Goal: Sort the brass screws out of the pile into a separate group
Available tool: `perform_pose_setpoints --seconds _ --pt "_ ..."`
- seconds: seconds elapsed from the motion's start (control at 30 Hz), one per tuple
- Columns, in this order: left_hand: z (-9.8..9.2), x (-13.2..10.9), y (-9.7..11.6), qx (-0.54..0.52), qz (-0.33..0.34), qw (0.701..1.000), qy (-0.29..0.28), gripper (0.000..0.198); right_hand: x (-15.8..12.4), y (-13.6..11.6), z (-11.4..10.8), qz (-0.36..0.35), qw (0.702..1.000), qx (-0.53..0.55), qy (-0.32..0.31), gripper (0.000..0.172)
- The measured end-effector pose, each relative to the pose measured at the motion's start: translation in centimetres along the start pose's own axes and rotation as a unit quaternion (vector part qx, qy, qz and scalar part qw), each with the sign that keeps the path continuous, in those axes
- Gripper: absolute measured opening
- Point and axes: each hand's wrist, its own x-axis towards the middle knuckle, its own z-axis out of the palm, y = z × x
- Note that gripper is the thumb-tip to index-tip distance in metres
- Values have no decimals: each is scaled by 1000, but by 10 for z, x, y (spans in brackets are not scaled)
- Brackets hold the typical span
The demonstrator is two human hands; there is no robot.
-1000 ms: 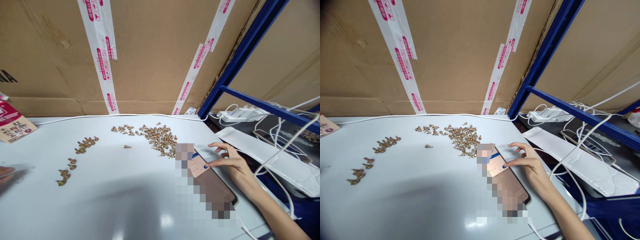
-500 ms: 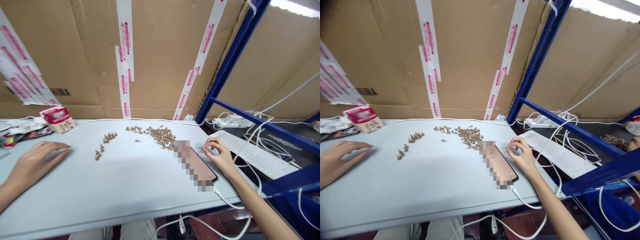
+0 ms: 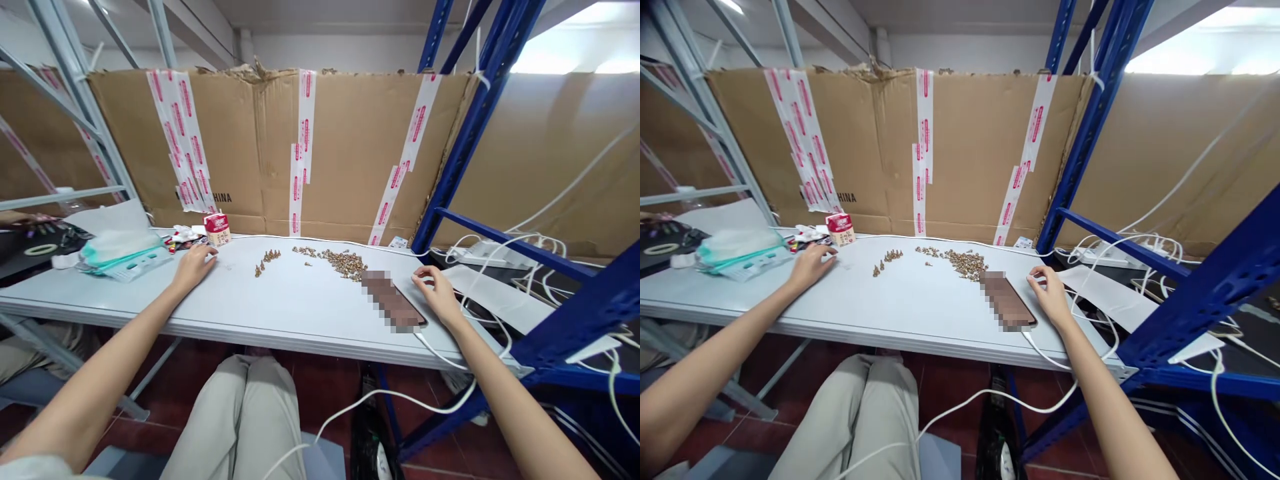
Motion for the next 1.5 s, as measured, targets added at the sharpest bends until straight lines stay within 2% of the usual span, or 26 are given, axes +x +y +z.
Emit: perform_pose_setpoints --seconds 0.2,0.43,0.77,0.97,1.07,1.17,1.23,1.37,1.43,1.5 --pt "4 0 -5 26 10 1000 14 25 -1 -3 -1 -36 998 -42 -24 19" --pt "4 1 -4 33 19 999 4 25 1 -6 1 -9 999 -39 6 18" --pt "4 2 -1 -15 39 999 8 25 -1 -7 -1 5 997 -78 14 17" --pt "4 2 0 -73 30 996 31 25 -1 -7 -2 -19 995 -93 -18 16" --pt "4 18 7 -117 1 989 90 30 0 -8 -1 -25 995 -93 -7 17" --pt "5 49 25 -176 -33 967 182 33 6 -10 -1 -9 997 -80 3 20" --pt "7 73 42 -216 -39 952 213 33 15 -14 -1 1 998 -69 10 22" --pt "16 101 74 -277 -48 939 198 25 44 -38 13 -7 997 -42 63 21" --pt "22 104 82 -301 -38 938 166 23 59 -59 29 -23 997 -35 70 20" --pt "28 102 85 -324 -30 936 133 22 70 -82 52 -39 997 -32 51 22"
